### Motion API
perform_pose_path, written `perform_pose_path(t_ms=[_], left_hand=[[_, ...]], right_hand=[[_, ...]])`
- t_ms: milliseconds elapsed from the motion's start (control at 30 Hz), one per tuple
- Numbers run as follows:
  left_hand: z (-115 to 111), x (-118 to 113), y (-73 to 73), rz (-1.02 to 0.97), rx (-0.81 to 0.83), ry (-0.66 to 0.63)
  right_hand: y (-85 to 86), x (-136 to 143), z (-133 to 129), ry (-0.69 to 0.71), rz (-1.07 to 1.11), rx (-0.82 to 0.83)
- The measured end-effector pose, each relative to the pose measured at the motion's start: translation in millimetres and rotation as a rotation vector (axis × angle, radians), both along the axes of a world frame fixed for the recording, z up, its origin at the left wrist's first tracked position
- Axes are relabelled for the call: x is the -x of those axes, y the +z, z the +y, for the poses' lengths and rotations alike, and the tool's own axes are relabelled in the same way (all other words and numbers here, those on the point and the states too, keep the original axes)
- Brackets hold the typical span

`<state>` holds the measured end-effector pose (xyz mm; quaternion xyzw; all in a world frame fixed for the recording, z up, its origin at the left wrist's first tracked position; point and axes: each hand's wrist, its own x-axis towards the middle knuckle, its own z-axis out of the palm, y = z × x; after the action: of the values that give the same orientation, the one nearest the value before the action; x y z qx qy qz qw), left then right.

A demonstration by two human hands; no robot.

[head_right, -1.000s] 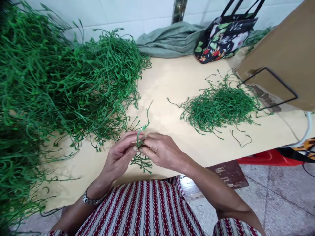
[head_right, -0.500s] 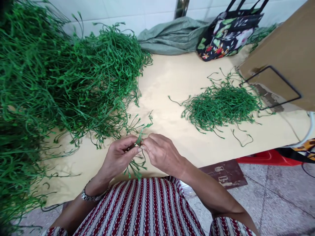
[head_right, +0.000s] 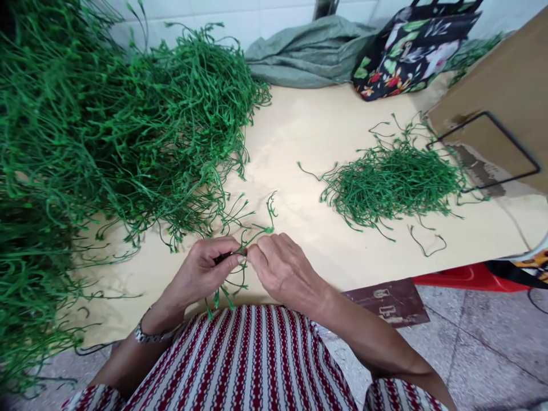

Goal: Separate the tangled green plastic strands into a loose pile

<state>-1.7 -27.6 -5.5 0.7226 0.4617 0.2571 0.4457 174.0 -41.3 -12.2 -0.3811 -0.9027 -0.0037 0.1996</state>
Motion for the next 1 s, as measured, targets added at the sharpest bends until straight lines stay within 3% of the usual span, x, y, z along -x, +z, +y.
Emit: perform_pose_path(t_ms=[233, 367, 567, 667, 867, 1000], left_hand=[[1.3, -0.8, 3.7, -0.184, 0.202, -0.016], [1.2, -1.0, 2.9, -0.196, 0.198, -0.043], [-1.9, 2.3, 1.4, -0.024, 0.111, -0.075], [-4.4, 1.6, 1.8, -0.068, 0.153, -0.101], [-6.6, -2.7, 2.7, -0.311, 0.444, -0.085], [-3.4, 1.6, 0.8, -0.337, 0.467, 0.008]], right_hand=[[0.6, 0.2, 0.9, 0.052, 0.079, 0.148], [0.2, 1.6, -0.1, 0.081, 0.092, 0.223], [-1.3, 3.9, -3.6, 0.095, 0.086, 0.209], [-2.0, 2.0, -2.0, 0.148, 0.152, 0.25], [-4.4, -4.7, 6.7, 0.267, 0.434, 0.583], [-3.6, -7.3, 7.8, 0.326, 0.588, 0.819]])
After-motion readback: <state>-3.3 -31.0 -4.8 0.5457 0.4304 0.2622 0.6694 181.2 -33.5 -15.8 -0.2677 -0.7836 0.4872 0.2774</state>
